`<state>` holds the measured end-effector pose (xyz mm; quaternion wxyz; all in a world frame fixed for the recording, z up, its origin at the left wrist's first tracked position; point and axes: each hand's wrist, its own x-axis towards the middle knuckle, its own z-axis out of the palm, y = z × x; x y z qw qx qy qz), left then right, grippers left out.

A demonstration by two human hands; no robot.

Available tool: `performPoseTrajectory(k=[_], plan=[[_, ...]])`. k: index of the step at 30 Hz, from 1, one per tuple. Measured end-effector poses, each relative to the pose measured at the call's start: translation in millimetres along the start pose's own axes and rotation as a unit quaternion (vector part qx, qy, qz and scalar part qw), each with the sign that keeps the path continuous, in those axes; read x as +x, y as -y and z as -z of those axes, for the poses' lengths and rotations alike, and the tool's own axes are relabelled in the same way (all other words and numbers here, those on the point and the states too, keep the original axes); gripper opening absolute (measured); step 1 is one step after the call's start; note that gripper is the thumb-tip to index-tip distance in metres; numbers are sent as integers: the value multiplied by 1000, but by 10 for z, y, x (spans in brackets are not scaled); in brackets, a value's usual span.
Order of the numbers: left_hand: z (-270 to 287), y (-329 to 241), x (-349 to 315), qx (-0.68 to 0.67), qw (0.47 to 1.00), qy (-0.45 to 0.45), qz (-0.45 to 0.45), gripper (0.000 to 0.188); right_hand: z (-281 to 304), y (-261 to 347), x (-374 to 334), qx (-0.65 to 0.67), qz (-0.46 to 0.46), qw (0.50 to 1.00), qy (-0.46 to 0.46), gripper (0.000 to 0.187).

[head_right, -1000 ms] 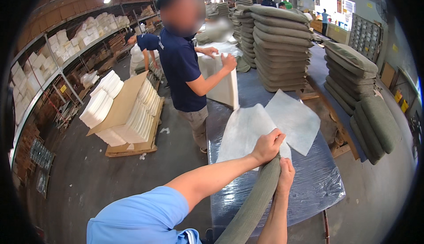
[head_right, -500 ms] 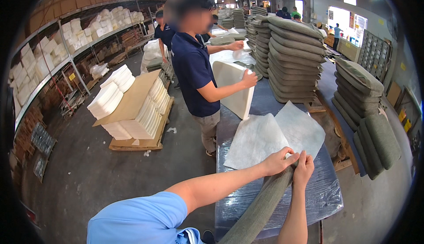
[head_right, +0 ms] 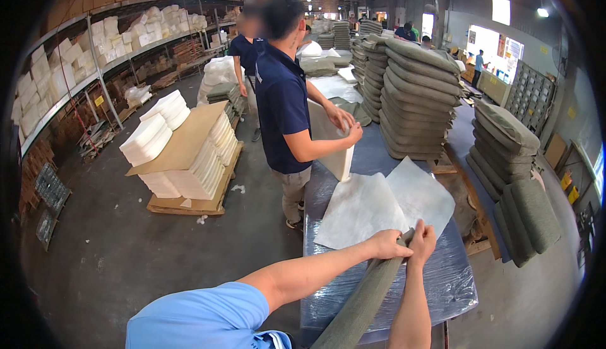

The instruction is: The person picks up a green cushion and places it on a table covered with plastic wrap. They then pick up a white foam insert and place it on top of the cushion. The person repeats this process with multiple cushions and foam inserts, stacking them on the table.

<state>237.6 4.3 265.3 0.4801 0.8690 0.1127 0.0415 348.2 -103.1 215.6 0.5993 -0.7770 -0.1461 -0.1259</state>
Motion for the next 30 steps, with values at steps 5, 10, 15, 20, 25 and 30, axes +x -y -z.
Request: performPoseTrajectory(k=[5, 10, 15, 20, 25, 30], plan=[[73, 215, 5, -16, 998, -46, 39, 59, 660, -1292, -1076, 25, -125, 987, 95, 26], [-50, 184, 195, -54, 993, -97, 38, 50, 2024, -2104, -3016, -115, -615, 745, 233, 71], [451, 971, 223, 21, 974, -213, 72, 51, 2091, -1752, -3169, 259, -614, 730, 156, 86], [711, 1489, -289, -190, 867, -377, 264, 36, 1999, -1480, -2491, 402, -456, 792, -67, 48], [648, 1458, -794, -452, 715, -450, 286, 21, 2039, -1711, -1099, 328, -363, 870, -62, 60], [511, 1629, -1310, -512, 648, -515, 230, 27, 1565, -1782, -67, 255, -373, 892, 14, 56]])
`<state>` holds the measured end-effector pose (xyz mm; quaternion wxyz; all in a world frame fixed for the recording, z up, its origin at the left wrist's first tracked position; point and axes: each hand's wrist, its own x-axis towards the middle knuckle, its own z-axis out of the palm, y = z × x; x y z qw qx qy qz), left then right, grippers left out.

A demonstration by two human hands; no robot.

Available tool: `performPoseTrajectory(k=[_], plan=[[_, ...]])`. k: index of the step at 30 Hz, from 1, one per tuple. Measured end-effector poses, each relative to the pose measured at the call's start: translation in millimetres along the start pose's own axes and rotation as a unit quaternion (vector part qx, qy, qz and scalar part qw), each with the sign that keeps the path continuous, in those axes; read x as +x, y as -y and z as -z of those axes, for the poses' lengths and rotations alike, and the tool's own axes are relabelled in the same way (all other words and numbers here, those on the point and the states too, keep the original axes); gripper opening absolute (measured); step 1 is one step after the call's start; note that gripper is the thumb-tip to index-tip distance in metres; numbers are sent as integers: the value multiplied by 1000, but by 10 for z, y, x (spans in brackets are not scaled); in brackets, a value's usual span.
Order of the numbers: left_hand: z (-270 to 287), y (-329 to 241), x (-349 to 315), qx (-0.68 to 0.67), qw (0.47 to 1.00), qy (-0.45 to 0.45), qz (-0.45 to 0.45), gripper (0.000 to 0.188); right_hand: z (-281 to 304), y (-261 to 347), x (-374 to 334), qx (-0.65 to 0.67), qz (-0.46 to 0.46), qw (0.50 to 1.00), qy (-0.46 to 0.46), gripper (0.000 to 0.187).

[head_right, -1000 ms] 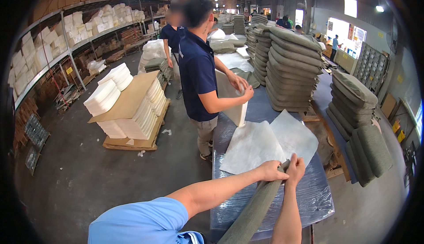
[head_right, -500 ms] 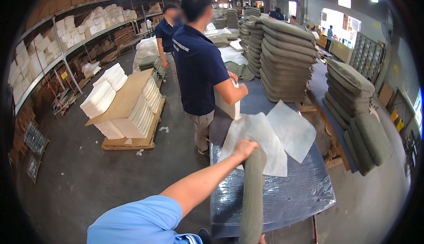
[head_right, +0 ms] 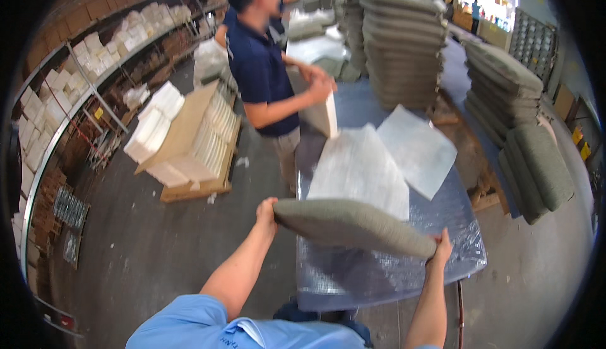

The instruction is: The person picks up a green cushion and places it on a table covered with plastic wrap. They then pick up a white foam insert and place it on top of the cushion. The person repeats this process with multiple cushions and foam inserts, stacking them on the table.

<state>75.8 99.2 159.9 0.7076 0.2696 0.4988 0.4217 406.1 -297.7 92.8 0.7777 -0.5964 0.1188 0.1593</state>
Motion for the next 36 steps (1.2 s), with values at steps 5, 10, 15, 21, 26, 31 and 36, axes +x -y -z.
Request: performPoseTrajectory(k=[5, 10, 15, 21, 26, 31, 36], plan=[[246, 144, -101, 6, 997, -65, 31, 26, -276, 220, 453, -43, -43, 997, 56, 47], [333, 249, -316, -26, 994, -106, 22, 24, -435, 259, 576, -58, -63, 992, 90, 46], [618, 354, -381, -62, 991, -115, 34, 24, -608, 306, 535, -34, -99, 989, 100, 44], [1280, 280, -387, 89, 984, -127, 85, 30, -935, -49, 70, 130, -145, 969, 153, 57], [1568, 93, -1009, 12, 984, 26, 177, 36, -886, -745, -596, 171, -145, 957, 184, 60], [1757, -118, -1413, 34, 968, 98, 228, 38, -746, -435, -949, 162, -72, 949, 261, 62], [1501, -94, -1475, 25, 952, 196, 233, 38, -274, 138, -1240, 169, -2, 962, 216, 61]])
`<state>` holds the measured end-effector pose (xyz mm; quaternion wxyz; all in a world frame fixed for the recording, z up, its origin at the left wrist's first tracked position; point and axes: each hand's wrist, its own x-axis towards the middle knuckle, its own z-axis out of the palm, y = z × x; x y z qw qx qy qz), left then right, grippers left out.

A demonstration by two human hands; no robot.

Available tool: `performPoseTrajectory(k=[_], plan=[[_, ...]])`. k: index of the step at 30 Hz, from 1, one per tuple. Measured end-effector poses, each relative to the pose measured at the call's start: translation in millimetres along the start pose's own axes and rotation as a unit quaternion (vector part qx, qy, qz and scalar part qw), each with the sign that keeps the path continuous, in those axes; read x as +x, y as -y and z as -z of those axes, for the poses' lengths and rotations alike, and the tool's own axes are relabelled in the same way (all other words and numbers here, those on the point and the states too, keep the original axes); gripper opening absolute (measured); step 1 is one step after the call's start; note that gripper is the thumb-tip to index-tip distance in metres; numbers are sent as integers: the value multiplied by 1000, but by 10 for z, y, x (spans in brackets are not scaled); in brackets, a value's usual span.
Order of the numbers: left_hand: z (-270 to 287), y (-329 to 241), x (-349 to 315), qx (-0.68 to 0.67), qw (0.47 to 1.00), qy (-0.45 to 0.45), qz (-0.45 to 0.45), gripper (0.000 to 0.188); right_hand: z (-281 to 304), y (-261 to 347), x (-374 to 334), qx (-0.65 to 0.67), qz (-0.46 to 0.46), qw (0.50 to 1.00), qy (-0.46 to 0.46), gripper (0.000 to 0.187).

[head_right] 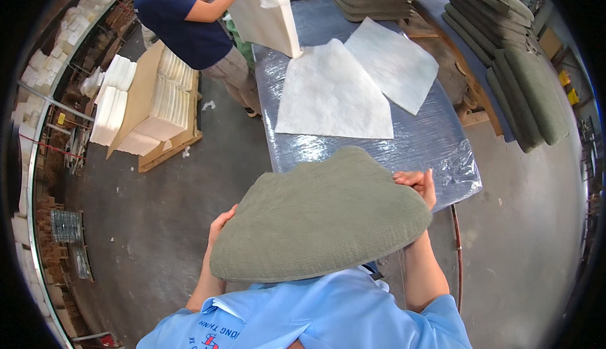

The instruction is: The person picks up a green cushion and places it on a table covered with plastic wrap. They then pick up a white foam insert and place it on top of the cushion. The person repeats this process with multiple cushions and foam inserts, stacking them on the table.

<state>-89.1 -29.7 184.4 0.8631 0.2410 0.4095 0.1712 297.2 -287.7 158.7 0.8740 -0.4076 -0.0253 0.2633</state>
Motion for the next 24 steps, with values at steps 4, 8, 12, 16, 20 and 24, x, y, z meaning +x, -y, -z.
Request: performPoseTrajectory(k=[4, 8, 12, 16, 20, 24], plan=[[-125, 272, 110, -14, 993, -113, 30, 36, 377, 55, -105, -5, 22, 999, -29, 61], [-332, 254, 199, -50, 995, -77, 48, 38, 710, -79, -124, -3, -35, 990, -134, 60], [-541, 168, 212, -39, 981, -122, -144, 44, 522, -1, 48, -38, -41, 990, -132, 66], [-628, 116, 249, 148, 926, -56, -343, 55, -77, 174, 94, -201, 104, 974, -16, 75], [-723, 127, 459, 134, 929, -80, -337, 58, -51, 229, 148, -329, 162, 930, 23, 81], [-646, 156, 550, 117, 934, -66, -331, 59, 118, 126, 267, -253, 114, 960, 38, 79]])
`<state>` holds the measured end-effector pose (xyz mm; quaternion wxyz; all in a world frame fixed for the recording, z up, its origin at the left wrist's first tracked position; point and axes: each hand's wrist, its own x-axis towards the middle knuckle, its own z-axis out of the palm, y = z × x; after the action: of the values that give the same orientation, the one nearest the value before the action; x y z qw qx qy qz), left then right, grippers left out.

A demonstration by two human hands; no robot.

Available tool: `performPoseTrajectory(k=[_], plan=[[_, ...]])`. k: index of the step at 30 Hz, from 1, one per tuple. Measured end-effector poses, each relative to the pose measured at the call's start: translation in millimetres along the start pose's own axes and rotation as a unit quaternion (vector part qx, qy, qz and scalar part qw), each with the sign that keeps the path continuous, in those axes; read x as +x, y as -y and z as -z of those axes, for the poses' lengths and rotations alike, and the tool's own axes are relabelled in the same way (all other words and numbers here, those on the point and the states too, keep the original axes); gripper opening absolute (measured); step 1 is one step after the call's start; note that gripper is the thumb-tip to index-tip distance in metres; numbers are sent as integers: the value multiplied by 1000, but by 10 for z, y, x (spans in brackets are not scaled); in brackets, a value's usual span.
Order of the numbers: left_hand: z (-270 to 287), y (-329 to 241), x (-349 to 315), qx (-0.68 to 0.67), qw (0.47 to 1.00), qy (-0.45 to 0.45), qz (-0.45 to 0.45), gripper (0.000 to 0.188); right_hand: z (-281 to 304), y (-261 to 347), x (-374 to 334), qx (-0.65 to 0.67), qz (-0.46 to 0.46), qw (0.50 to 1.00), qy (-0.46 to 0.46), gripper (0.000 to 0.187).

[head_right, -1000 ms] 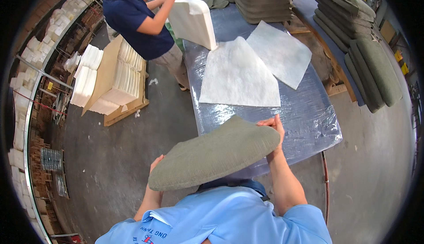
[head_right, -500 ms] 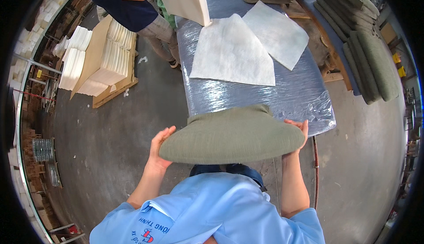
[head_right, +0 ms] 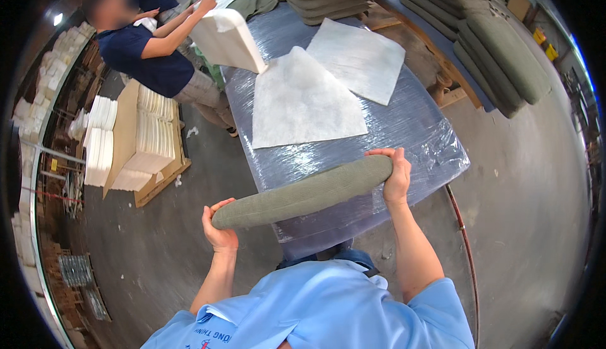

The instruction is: The person picks up a green cushion and places it on a table covered with plastic wrap. They then pick up a white foam insert and place it on top of the cushion. The person repeats this process with multiple cushions and foam inserts, stacking them on the table.

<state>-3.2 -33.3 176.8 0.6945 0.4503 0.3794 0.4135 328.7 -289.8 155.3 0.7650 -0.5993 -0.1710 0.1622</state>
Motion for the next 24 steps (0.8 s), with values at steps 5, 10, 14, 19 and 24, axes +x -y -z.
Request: performPoseTrajectory(k=[5, 10, 14, 19, 24], plan=[[53, -228, 340, 160, 980, 117, -3, 57, 117, -423, 283, 60, -65, 995, -51, 72], [-1099, -676, 102, 513, 750, 238, -344, 33, -104, -343, 401, 40, -83, 987, -129, 64], [-1390, -434, 64, 579, 640, 186, -470, 20, -173, -248, 277, 136, -141, 966, -168, 50], [-1155, -687, 314, 457, 674, 222, -537, 27, -67, 56, -950, 171, -130, 976, -48, 38], [-1323, -1064, 298, 358, 642, 337, -588, 54, -446, 697, -2043, 73, -38, 996, 38, 31]])
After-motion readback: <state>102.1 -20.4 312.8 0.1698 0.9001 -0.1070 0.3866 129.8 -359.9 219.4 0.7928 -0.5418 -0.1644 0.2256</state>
